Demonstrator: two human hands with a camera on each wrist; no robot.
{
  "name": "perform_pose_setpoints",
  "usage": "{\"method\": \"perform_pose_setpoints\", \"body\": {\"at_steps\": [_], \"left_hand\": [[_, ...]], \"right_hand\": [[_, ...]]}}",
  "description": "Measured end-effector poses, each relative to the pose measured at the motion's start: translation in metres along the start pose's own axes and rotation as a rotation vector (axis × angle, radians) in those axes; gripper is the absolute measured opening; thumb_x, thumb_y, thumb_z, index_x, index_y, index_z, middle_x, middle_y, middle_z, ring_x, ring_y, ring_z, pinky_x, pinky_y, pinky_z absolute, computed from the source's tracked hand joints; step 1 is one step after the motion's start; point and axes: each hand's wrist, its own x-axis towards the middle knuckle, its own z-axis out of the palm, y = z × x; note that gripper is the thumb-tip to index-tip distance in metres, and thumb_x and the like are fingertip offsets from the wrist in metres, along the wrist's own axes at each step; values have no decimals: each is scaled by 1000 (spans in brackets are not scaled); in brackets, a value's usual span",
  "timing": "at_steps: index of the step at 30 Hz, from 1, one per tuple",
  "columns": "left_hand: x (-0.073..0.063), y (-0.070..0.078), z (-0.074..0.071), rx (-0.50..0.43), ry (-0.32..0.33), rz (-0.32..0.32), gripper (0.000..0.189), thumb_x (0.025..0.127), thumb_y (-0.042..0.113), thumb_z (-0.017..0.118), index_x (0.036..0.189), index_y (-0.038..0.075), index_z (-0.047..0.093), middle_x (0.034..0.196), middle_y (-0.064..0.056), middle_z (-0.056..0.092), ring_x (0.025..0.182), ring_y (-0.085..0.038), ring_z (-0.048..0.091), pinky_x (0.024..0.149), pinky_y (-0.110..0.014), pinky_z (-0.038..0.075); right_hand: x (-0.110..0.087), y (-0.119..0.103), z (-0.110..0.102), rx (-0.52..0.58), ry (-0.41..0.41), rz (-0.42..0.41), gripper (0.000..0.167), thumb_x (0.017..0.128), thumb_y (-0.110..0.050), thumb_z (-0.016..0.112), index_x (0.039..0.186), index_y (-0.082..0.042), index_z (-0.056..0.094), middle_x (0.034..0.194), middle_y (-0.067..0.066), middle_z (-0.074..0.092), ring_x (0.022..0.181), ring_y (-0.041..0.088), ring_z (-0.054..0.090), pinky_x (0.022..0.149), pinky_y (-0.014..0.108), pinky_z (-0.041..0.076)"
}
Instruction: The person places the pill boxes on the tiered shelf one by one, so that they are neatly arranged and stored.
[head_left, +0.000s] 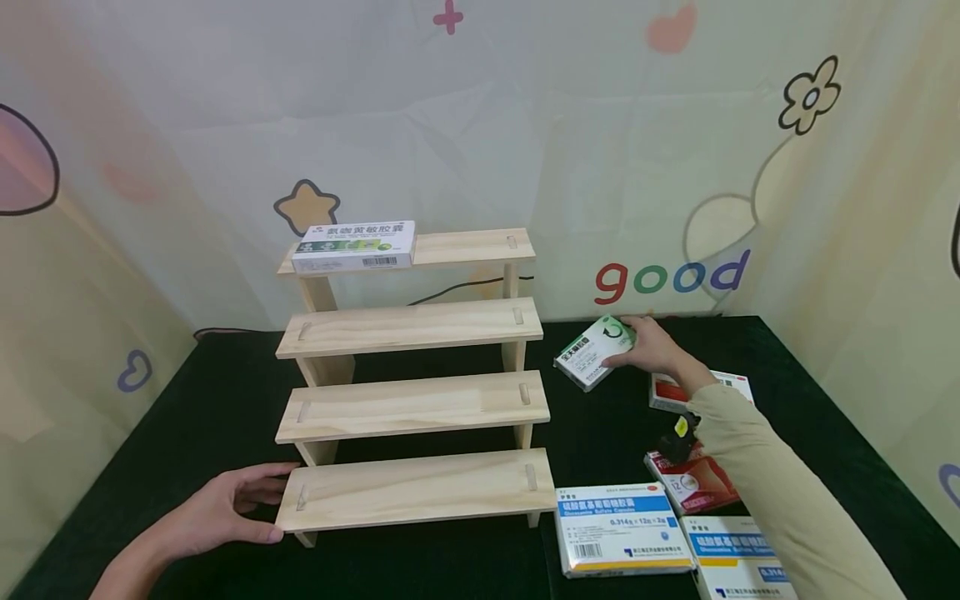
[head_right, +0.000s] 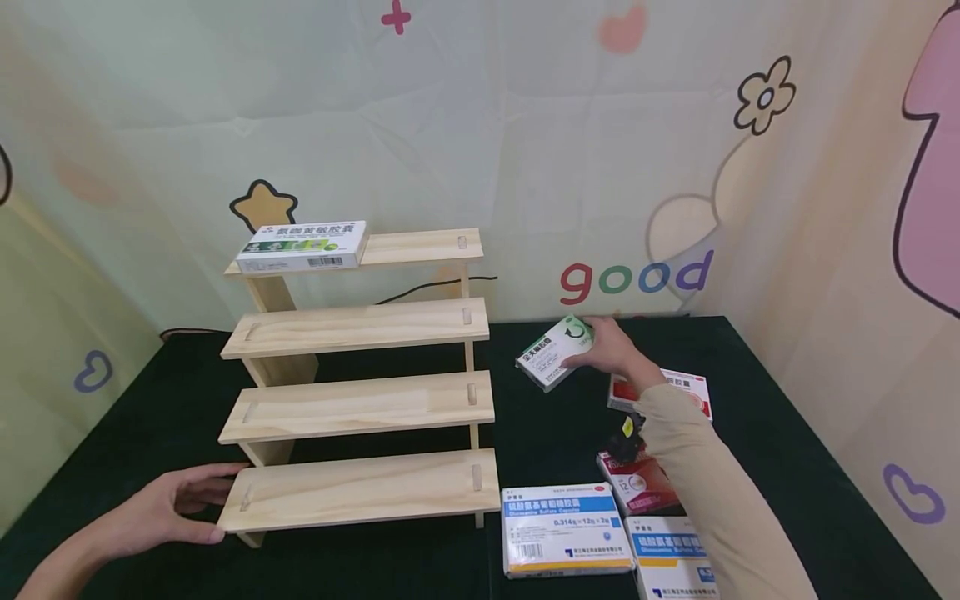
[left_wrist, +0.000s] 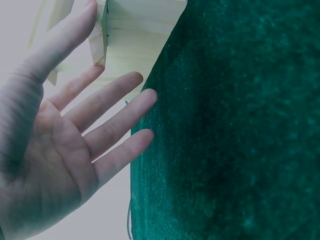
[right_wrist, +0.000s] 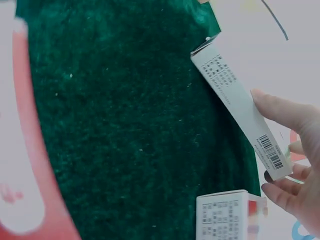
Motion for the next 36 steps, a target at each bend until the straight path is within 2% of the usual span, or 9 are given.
{"method": "perform_pose_setpoints", "body": {"at_steps": [3, 6, 11, 15, 21, 28, 32, 36], "left_hand": [[0, 0, 0, 0, 1, 2, 68, 80, 12, 68, 134, -9, 33, 125, -33, 44, 105, -39, 53, 82, -53, 45], [-1, 1, 0, -1, 2, 9, 68, 80, 12, 68, 134, -10, 33, 125, -33, 44, 105, -40, 53, 81, -53, 45], [-1, 2, 1, -12, -5, 16, 67, 81, 11, 67, 134, -11, 32, 125, -34, 44, 105, -40, 53, 81, -52, 46], [-1, 2, 1, -13, -6, 17, 67, 81, 11, 67, 134, -11, 32, 125, -34, 44, 105, -40, 53, 81, -51, 46], [-1, 2, 1, -11, 0, 12, 68, 80, 12, 68, 134, -10, 33, 125, -34, 44, 105, -39, 53, 81, -52, 45], [-2, 2, 1, -9, 2, 17, 68, 80, 12, 68, 133, -11, 33, 124, -34, 44, 104, -39, 53, 81, -52, 46], [-2, 3, 2, -14, 1, 15, 67, 80, 11, 68, 133, -11, 33, 125, -34, 44, 104, -40, 53, 81, -52, 46], [-1, 2, 2, -13, 2, 16, 67, 80, 11, 68, 133, -10, 33, 125, -34, 44, 105, -40, 53, 80, -52, 45]], "right_hand": [[-3, -1, -4, 19, 11, -18, 81, 75, -22, 73, 137, 6, 30, 126, 25, 36, 108, 35, 35, 95, 51, 32], [-6, -3, -9, 48, 14, 3, 77, 78, -20, 71, 138, 6, 29, 125, 26, 37, 106, 35, 37, 92, 50, 35], [-9, -3, -14, 93, 23, 34, 71, 80, -21, 69, 137, 2, 33, 128, 27, 41, 104, 35, 44, 88, 47, 40], [-10, 0, -16, 110, 30, 21, 69, 80, -22, 69, 136, -1, 35, 128, 26, 43, 101, 34, 47, 85, 43, 42], [-16, 1, -17, 130, 48, -17, 67, 82, -25, 67, 137, -2, 36, 126, 24, 44, 100, 34, 50, 82, 40, 45], [-22, -2, -17, 178, 94, -27, 57, 87, -22, 62, 136, -5, 40, 128, 22, 43, 104, 38, 51, 77, 33, 47], [-25, -3, -16, 215, 112, -19, 54, 88, -20, 61, 136, -5, 41, 126, 21, 42, 105, 39, 52, 74, 26, 48], [-27, -5, -14, 247, 135, 13, 54, 88, -22, 61, 136, -8, 41, 124, 20, 40, 102, 36, 53, 65, 24, 48]]}}
